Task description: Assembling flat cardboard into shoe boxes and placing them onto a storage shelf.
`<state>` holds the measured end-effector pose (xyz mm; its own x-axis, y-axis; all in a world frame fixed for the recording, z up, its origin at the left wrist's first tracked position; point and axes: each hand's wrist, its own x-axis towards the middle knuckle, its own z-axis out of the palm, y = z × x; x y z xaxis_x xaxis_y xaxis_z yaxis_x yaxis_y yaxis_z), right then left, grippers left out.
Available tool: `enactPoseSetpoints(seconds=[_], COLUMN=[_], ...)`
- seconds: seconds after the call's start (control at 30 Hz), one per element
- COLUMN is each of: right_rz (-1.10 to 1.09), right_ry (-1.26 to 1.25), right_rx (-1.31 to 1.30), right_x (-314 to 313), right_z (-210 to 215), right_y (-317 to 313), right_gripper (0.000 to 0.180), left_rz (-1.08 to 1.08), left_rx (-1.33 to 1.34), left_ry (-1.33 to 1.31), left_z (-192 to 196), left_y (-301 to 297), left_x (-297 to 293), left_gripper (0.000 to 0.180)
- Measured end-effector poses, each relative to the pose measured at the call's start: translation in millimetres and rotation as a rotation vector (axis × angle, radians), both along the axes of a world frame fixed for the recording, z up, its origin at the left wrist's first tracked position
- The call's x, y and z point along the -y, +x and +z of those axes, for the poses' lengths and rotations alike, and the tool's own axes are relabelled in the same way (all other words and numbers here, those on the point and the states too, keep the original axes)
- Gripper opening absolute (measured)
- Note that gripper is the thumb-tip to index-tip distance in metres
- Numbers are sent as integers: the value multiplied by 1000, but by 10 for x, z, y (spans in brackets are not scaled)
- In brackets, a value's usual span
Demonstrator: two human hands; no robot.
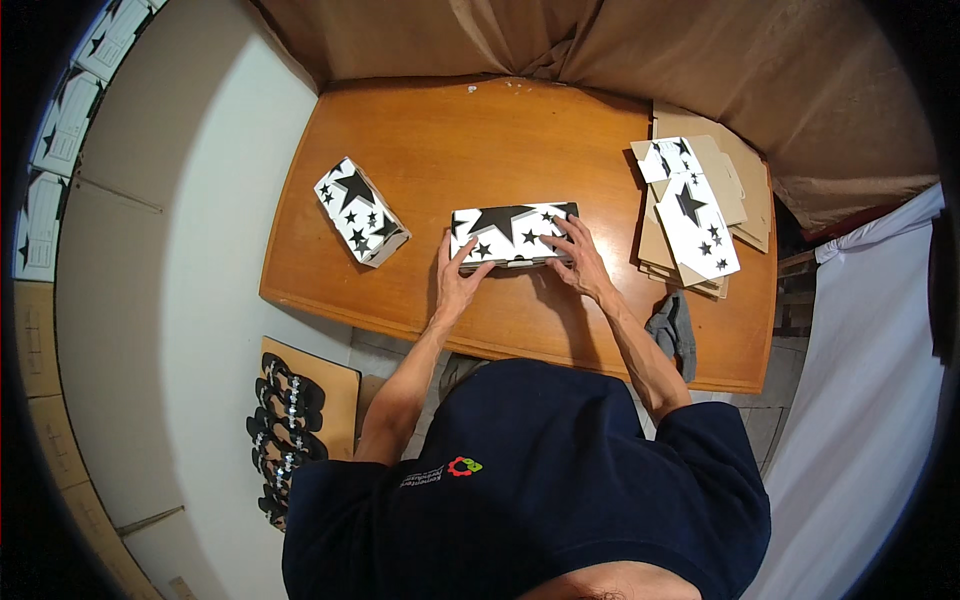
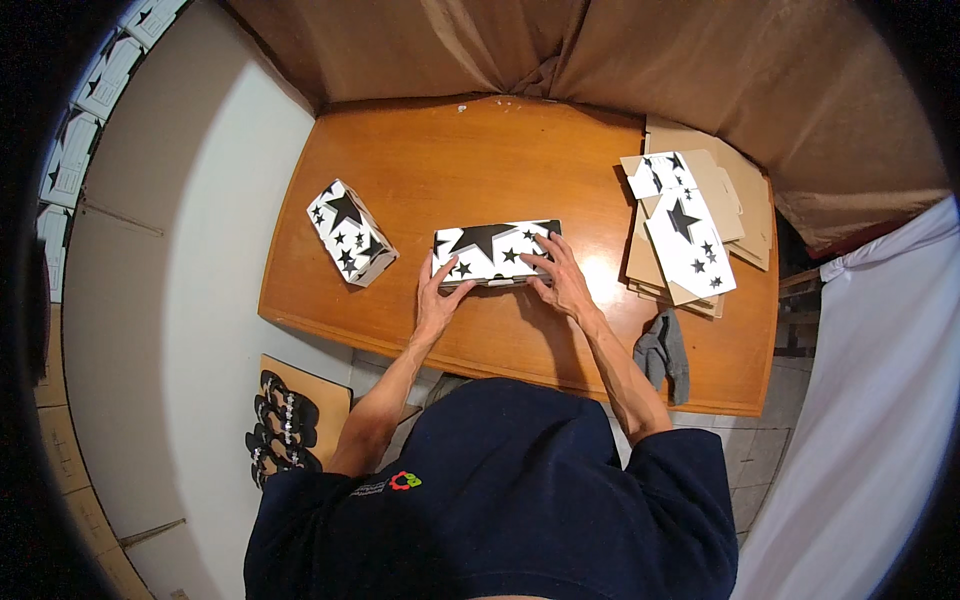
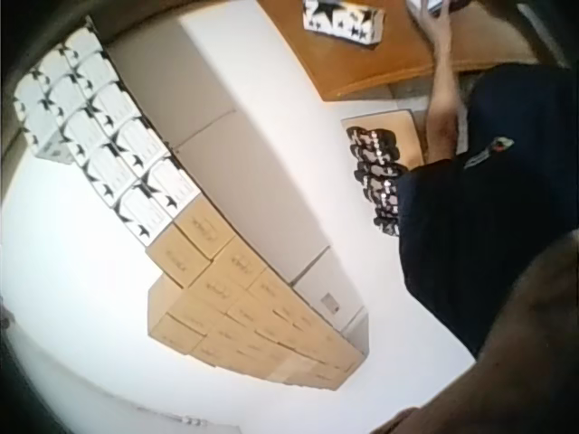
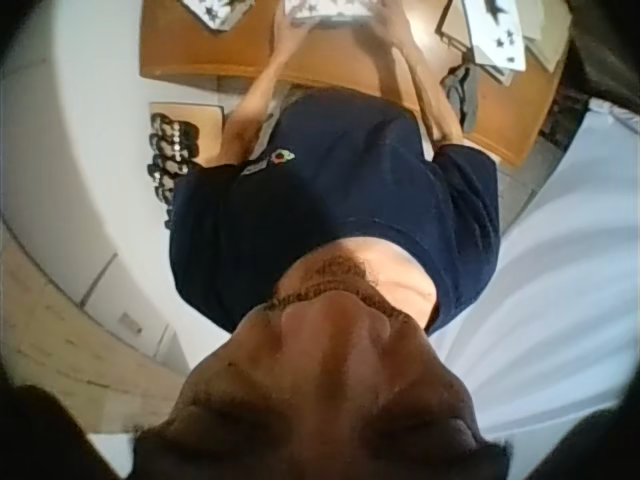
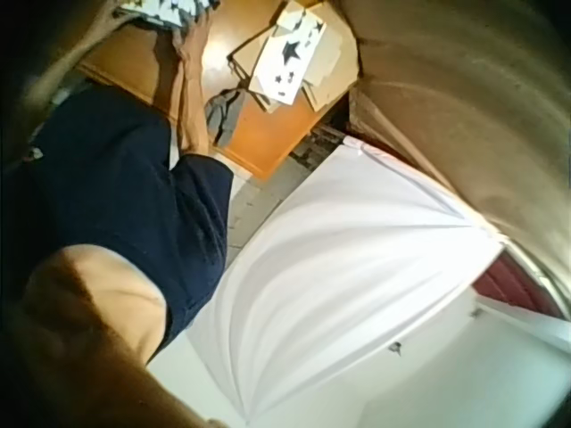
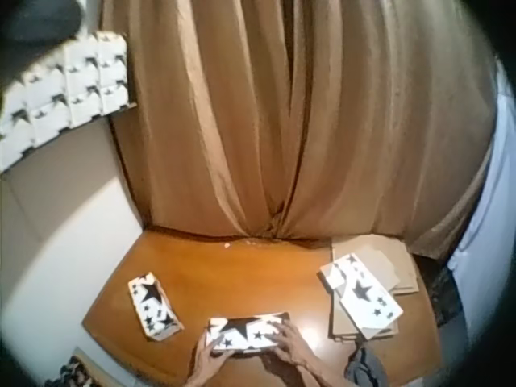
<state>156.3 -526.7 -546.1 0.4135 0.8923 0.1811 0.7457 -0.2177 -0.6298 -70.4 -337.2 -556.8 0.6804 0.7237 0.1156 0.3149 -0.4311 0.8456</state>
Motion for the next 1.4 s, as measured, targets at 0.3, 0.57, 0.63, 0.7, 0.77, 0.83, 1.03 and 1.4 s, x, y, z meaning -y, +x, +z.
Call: enactPoseSetpoints(seconds=[0.3,0.57,0.63,0.7,0.77,0.83,1.03,1.4], right_rz=[2,27,26,17,35,85,146,153], right_ry=[-67,-38,-59,-81,-4,31,115,33], right_rx=[-11,195,189,184,257,205,258,396], right_x=[29,72,79,61,5,-45,-111,-13], right_z=[70,-52,23,124,172,126,-128,-240], right_y=[-40,-41,-56,-60,-44,-48,-202,-261], right_gripper=[47,50,48,47,41,38,27,35], left_rz=[-25,-93,-85,-53,-80,-105,-242,-250], left_rx=[18,-40,-46,-24,-102,-181,-30,-20], left_ry=[-86,23,19,243,357,468,347,430], left_z=[71,-149,-105,-42,73,98,-56,-87], left_y=[-46,-111,-116,-89,-63,4,143,156], left_x=[74,1,34,85,169,218,226,227], left_gripper=[63,55,54,49,47,44,22,14])
